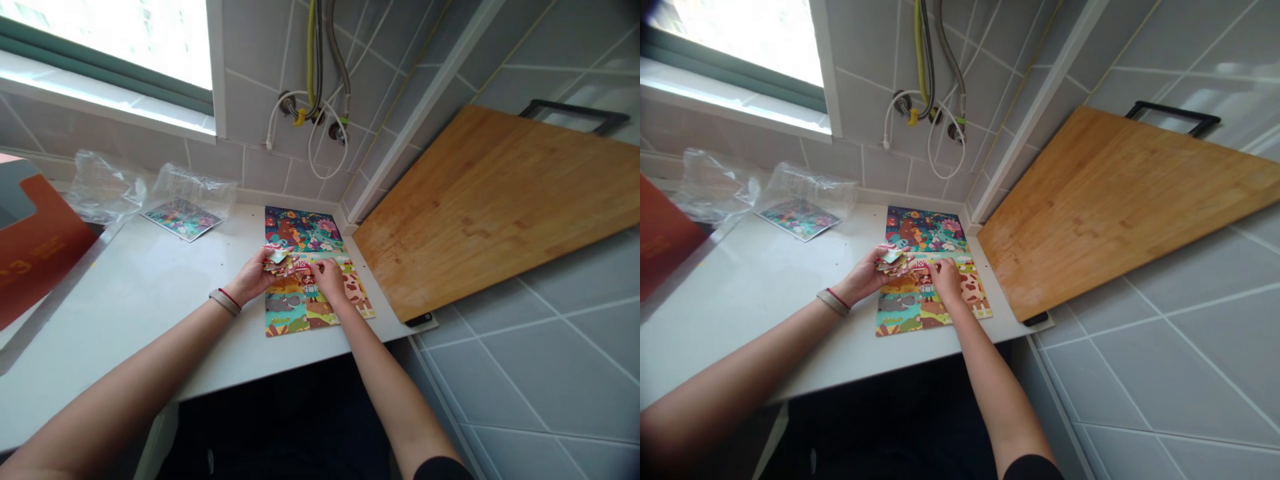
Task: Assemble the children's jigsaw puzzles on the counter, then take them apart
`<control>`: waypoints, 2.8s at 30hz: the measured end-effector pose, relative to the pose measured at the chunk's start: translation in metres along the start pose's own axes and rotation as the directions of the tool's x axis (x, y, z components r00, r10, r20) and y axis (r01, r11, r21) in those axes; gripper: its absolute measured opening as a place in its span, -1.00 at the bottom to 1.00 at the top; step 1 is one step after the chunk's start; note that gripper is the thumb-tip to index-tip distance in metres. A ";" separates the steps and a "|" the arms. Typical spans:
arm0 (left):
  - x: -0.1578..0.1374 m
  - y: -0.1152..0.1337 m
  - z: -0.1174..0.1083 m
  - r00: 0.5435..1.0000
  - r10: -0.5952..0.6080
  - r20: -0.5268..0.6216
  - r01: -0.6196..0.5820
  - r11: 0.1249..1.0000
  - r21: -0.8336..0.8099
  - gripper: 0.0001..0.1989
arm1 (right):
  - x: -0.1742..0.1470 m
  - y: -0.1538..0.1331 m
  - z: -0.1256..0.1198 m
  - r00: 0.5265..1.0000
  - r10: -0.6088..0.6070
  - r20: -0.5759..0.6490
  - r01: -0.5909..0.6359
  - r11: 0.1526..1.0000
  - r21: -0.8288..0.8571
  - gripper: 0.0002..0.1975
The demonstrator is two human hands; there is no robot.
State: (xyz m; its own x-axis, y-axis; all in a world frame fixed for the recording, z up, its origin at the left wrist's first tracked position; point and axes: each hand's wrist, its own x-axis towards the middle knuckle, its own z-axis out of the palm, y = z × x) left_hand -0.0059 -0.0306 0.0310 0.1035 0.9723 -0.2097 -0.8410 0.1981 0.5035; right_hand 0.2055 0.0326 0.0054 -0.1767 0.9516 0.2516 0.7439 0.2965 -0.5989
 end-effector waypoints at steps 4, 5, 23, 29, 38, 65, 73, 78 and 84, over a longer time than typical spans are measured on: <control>0.003 0.000 -0.004 1.000 -0.006 0.026 0.005 0.999 0.042 -0.83 | 0.001 -0.001 0.001 1.000 -0.012 -0.011 0.011 0.997 -0.074 -0.85; 0.003 0.000 -0.005 1.000 -0.002 0.026 0.001 0.999 0.047 -0.83 | 0.001 -0.001 0.002 1.000 -0.025 -0.013 0.023 0.994 -0.106 -0.84; 0.005 -0.003 -0.005 1.000 -0.003 -0.022 0.005 0.997 0.076 -0.76 | -0.006 0.000 0.001 0.998 -0.038 -0.045 0.041 0.997 0.070 -0.97; 0.004 -0.008 -0.005 0.999 -0.048 0.003 0.047 0.986 0.157 -0.71 | -0.003 -0.009 -0.005 0.999 -0.026 -0.048 0.041 0.940 0.338 -0.85; 0.004 -0.012 -0.007 0.988 -0.138 0.073 0.118 0.966 0.231 -0.53 | 0.001 -0.024 -0.001 0.799 -0.090 0.595 -0.483 0.495 0.723 -0.73; 0.007 -0.014 -0.010 0.999 0.008 -0.031 0.000 0.970 0.244 -0.75 | 0.004 -0.009 -0.012 0.897 0.050 0.439 -0.438 0.240 0.867 -0.38; 0.008 -0.015 -0.009 0.995 0.062 -0.074 -0.045 0.975 0.219 -0.82 | 0.022 -0.002 -0.008 0.973 0.065 0.220 -0.219 0.558 0.801 -0.82; 0.011 -0.016 -0.010 0.990 0.073 -0.117 -0.050 0.982 0.184 -0.77 | 0.058 0.008 -0.009 0.979 0.131 0.154 -0.202 0.684 0.701 -0.94; 0.011 -0.017 -0.010 0.984 0.057 -0.169 -0.022 0.978 0.206 -0.83 | 0.055 0.012 0.005 0.994 0.072 0.077 -0.100 0.869 0.484 -0.86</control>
State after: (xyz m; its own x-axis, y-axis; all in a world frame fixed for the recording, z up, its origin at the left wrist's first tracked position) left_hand 0.0043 -0.0244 0.0121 -0.0363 0.9470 -0.3192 -0.7154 0.1985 0.6700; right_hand 0.2012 0.0892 0.0088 -0.1720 0.9738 0.1490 0.3520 0.2020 -0.9139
